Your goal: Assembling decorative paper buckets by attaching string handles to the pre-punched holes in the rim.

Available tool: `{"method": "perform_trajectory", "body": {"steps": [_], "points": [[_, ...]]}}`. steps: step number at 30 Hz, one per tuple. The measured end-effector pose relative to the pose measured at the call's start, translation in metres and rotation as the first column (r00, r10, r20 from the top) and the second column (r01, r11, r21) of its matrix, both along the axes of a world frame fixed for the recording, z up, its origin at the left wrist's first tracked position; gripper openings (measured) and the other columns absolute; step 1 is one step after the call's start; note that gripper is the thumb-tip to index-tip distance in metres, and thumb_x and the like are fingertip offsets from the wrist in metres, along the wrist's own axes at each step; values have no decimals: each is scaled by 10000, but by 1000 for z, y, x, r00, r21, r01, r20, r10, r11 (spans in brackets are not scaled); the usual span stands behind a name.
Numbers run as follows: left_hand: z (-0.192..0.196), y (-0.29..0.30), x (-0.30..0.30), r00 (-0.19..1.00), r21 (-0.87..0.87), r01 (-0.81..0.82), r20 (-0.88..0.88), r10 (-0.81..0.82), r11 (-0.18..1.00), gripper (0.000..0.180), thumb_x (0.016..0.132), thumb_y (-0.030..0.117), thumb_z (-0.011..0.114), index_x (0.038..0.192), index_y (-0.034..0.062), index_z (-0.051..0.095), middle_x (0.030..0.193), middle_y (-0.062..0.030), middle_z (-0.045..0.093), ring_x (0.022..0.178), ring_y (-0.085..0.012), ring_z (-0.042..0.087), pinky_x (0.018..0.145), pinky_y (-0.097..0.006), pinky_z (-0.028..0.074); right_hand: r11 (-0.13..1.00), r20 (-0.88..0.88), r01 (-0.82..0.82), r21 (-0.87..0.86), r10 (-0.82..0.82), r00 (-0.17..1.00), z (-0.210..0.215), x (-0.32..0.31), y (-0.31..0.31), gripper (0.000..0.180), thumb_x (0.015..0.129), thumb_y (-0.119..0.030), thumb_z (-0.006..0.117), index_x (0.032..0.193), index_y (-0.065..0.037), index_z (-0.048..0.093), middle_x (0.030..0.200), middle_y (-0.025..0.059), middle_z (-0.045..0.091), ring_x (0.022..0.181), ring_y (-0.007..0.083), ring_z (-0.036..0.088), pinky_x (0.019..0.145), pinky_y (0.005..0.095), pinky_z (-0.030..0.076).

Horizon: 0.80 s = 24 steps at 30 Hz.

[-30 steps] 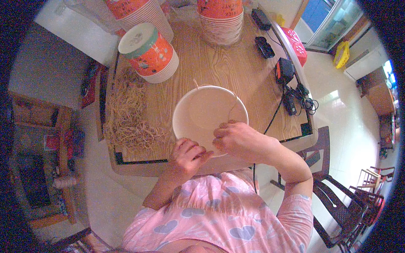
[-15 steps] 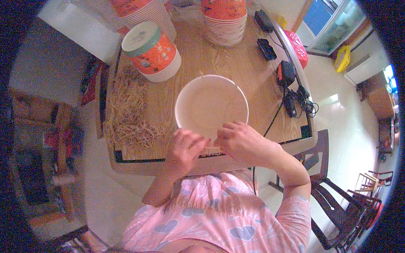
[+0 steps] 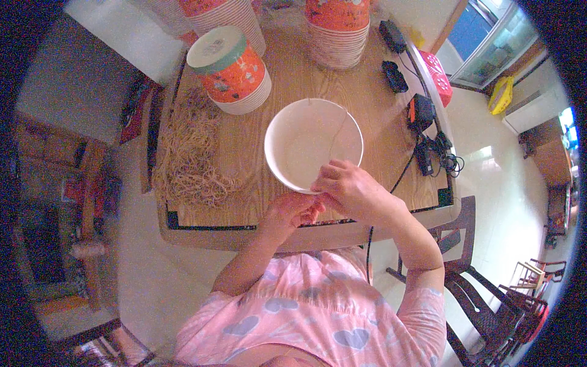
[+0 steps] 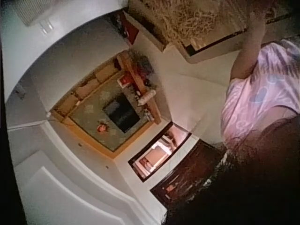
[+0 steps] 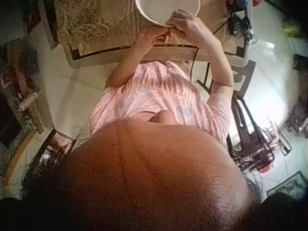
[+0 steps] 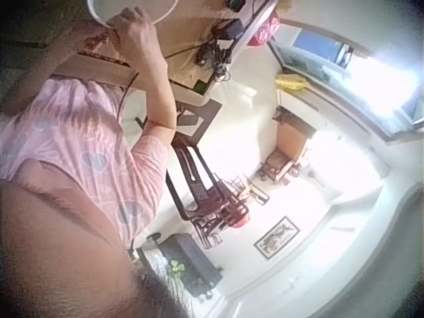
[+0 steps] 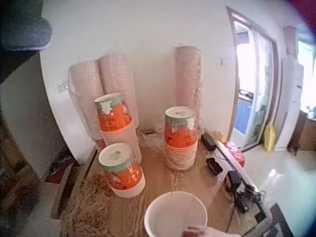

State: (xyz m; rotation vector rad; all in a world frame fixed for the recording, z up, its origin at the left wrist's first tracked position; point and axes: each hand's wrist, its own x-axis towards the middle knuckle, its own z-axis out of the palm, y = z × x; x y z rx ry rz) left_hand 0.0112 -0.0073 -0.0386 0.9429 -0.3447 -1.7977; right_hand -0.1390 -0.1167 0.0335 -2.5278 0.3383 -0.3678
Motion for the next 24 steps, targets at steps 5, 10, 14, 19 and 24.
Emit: {"method": "perform_trajectory", "body": {"steps": [5,10,14,19,24], "points": [[-15,-5,-2,991,-79,26,-126,-36,997,170,838,196,602,904,41,624,777,-29,613,648,-71,540,608,-206,450,1000,19,7,-24,-6,1000,1,0,3,173,710,-84,598,877,-41,589,792,92,518,813,267,521,749,365,435],[-7,1,-2,999,-39,-33,0,33,999,166,832,194,608,895,42,632,771,-23,615,647,-74,541,604,-198,449,996,43,73,-49,-71,997,14,-4,14,203,735,-59,613,937,-44,593,905,99,570,872,285,545,765,370,456],[-7,10,-4,970,-208,-33,230,81,978,178,824,170,620,939,37,649,810,-24,636,721,-68,562,638,-204,465,996,103,88,-34,-84,991,14,-12,38,256,742,-52,610,998,-49,597,1051,89,579,966,270,549,842,389,435],[-46,19,-5,873,-330,79,478,94,941,177,817,137,623,945,18,653,800,-36,659,771,-94,598,686,-247,494,994,218,111,17,-112,970,-12,-17,67,279,711,-83,593,988,-102,610,1095,25,581,1034,220,532,983,473,319],[-45,14,-11,860,-325,25,488,146,945,132,786,73,633,903,16,651,845,-38,657,781,-123,607,705,-256,496,978,296,209,-28,-191,936,-34,-18,79,245,696,-88,592,923,-159,654,993,-19,632,1003,164,572,1057,549,138]]}}
